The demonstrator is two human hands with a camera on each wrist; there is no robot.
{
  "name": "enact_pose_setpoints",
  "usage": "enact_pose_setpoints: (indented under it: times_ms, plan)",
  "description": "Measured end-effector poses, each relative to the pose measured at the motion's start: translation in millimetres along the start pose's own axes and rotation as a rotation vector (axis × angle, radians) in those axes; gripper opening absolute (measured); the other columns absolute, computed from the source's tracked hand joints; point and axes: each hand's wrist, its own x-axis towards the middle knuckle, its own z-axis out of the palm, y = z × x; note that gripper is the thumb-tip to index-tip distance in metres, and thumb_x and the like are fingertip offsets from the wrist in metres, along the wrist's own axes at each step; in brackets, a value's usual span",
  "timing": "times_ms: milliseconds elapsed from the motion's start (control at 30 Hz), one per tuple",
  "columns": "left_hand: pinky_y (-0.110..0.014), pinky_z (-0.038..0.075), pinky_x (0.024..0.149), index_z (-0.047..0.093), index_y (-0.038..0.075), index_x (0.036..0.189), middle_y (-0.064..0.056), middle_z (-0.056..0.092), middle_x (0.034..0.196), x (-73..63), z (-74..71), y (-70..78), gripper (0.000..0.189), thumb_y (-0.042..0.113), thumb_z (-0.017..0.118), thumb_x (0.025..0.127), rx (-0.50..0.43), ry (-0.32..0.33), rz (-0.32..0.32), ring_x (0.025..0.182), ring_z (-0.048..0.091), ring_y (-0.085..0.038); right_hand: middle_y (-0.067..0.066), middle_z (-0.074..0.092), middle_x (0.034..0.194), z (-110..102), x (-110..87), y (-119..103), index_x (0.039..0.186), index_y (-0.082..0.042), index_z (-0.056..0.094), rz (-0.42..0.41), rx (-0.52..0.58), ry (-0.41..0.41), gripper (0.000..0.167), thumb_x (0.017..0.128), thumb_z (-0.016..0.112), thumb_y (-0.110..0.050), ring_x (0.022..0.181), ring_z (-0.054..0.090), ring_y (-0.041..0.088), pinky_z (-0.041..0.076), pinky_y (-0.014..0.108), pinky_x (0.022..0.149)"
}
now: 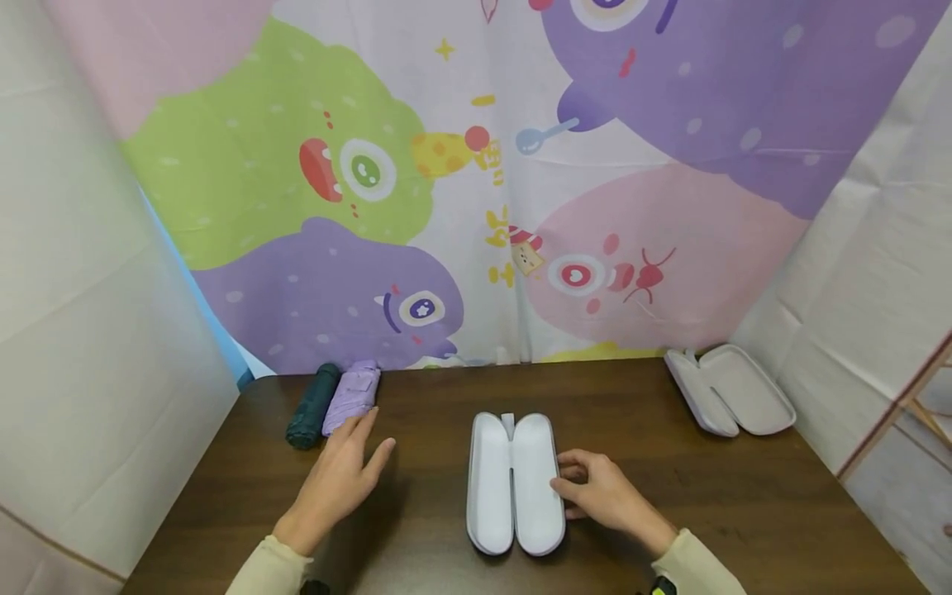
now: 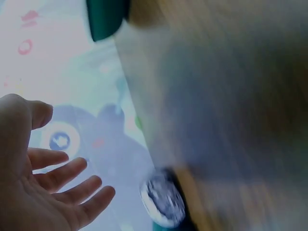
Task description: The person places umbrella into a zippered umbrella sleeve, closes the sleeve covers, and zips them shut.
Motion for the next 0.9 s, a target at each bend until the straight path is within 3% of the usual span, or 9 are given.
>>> enact_pose_setpoints:
  times_ms: [167,433,600,900]
  plan:
    - [-0.063,0.048,0.101,0.054,-0.008,0.142,-0.029,0.059,0.136,3.8,-13.6,-20.1,0.057,0.029,0.067,0.101,0.060,0.010,-0.006,0.122,0.057,-0.051,0.031,0.067,0.122,-1.5,-0.1,0.2,0.136,0.014,0.053,-0.012,0.009,-0.016,0.051,0.096,0.071,-0.011,0.089,0.074,0.025,0.064,0.037,0.069]
    - [-0.068,0.050,0.092,0.053,-0.007,0.143,-0.032,0.059,0.133,11.6,-31.1,-36.7,0.062,0.033,0.069,0.098,0.169,0.038,0.017,0.116,0.060,-0.054,0.032,0.066,0.123,-0.2,-0.1,0.7,0.136,0.015,0.052,-0.023,0.015,-0.037,0.051,0.097,0.070,-0.011,0.090,0.074,0.025,0.064,0.037,0.069]
    - [-0.068,0.051,0.091,0.053,-0.007,0.142,-0.032,0.060,0.131,21.5,-33.9,-48.4,0.060,0.029,0.070,0.097,0.196,0.067,0.033,0.115,0.060,-0.053,0.031,0.067,0.122,1.3,0.1,1.5,0.137,0.015,0.051,-0.022,0.012,-0.024,0.051,0.097,0.069,-0.012,0.090,0.074,0.025,0.063,0.037,0.068]
    - [-0.068,0.051,0.088,0.055,-0.007,0.140,-0.033,0.059,0.130,27.5,-35.3,-72.6,0.059,0.030,0.069,0.097,0.207,0.078,0.001,0.113,0.060,-0.053,0.031,0.067,0.122,3.0,1.4,1.0,0.138,0.014,0.050,-0.018,0.000,-0.017,0.053,0.097,0.069,-0.013,0.090,0.073,0.026,0.063,0.037,0.067]
